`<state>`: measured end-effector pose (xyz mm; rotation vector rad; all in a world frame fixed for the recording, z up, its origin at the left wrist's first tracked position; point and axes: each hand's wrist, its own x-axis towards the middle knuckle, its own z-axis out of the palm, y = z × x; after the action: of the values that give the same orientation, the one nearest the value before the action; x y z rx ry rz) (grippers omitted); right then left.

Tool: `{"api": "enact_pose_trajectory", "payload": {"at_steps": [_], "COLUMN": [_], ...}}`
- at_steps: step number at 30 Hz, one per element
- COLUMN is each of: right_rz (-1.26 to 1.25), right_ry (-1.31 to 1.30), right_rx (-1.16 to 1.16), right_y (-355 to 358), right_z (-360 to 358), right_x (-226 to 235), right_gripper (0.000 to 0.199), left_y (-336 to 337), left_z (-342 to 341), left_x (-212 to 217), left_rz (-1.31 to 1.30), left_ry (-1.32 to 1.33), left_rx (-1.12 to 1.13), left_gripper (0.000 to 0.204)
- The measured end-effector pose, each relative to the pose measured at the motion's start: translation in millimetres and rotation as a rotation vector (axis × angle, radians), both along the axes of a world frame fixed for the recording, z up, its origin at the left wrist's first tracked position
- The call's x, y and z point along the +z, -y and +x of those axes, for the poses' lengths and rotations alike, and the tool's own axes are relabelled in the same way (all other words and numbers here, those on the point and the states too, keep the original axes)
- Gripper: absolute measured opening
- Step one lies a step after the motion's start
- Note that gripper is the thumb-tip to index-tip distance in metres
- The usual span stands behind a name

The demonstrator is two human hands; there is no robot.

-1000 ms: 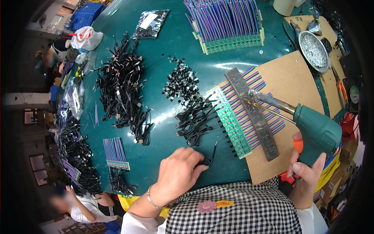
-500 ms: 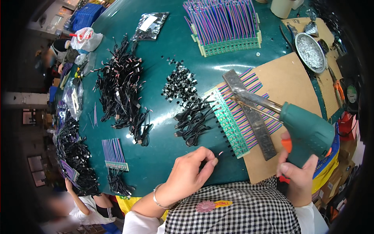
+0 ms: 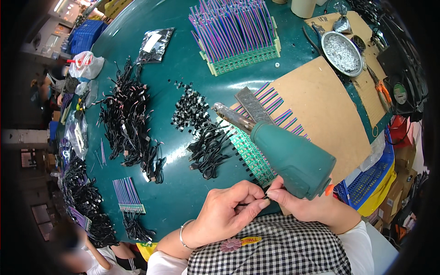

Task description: The person assembles wires and components onto a circuit board using a soldering iron or heat gun.

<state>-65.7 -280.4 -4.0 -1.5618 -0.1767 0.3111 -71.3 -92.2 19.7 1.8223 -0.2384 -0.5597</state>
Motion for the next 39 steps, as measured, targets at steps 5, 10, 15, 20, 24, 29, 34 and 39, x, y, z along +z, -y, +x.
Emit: {"api": "enact_pose_trajectory", "payload": {"at_steps": [5,10,15,20,24,29,34,39], "right_rz": [0.159,0.176,0.095,0.236,0.206,0.203,0.156,0.177], "right_ry": [-0.125,-0.143,-0.038,-0.296,-0.266,-0.291,-0.263,-0.255], "right_rx": [-0.194,-0.236,0.024,-0.13,-0.099,-0.103,-0.139,-0.148], "right_y": [7.5,9.7,9.9,-5.0,-3.5,-4.1,-3.8,-4.2], "right_z": [0.5,9.4,6.8,8.1,8.9,9.9,8.0,6.2], "right_x": [6.8,9.3,2.4,12.8,12.4,10.4,7.6,3.3], "right_gripper": [0.032,0.057,0.06,0.012,0.01,0.009,0.012,0.016], "left_y": [-5.1,-4.4,-1.3,-0.7,2.0,7.1,11.9,14.7], "left_z": [4.4,1.3,2.7,4.8,5.1,4.3,2.4,1.5], "left_x": [-6.1,-8.2,-8.4,-7.6,-8.3,-8.6,-10.4,-11.6], "left_rz": [-0.097,-0.233,-0.229,-0.192,-0.154,-0.161,-0.094,-0.1], "left_ry": [-0.082,-0.208,-0.156,-0.182,-0.11,-0.076,0.018,0.003], "left_rx": [0.037,0.185,0.161,0.169,0.16,0.205,0.265,0.312], "left_gripper": [0.006,0.006,0.004,0.005,0.005,0.005,0.004,0.003]}}
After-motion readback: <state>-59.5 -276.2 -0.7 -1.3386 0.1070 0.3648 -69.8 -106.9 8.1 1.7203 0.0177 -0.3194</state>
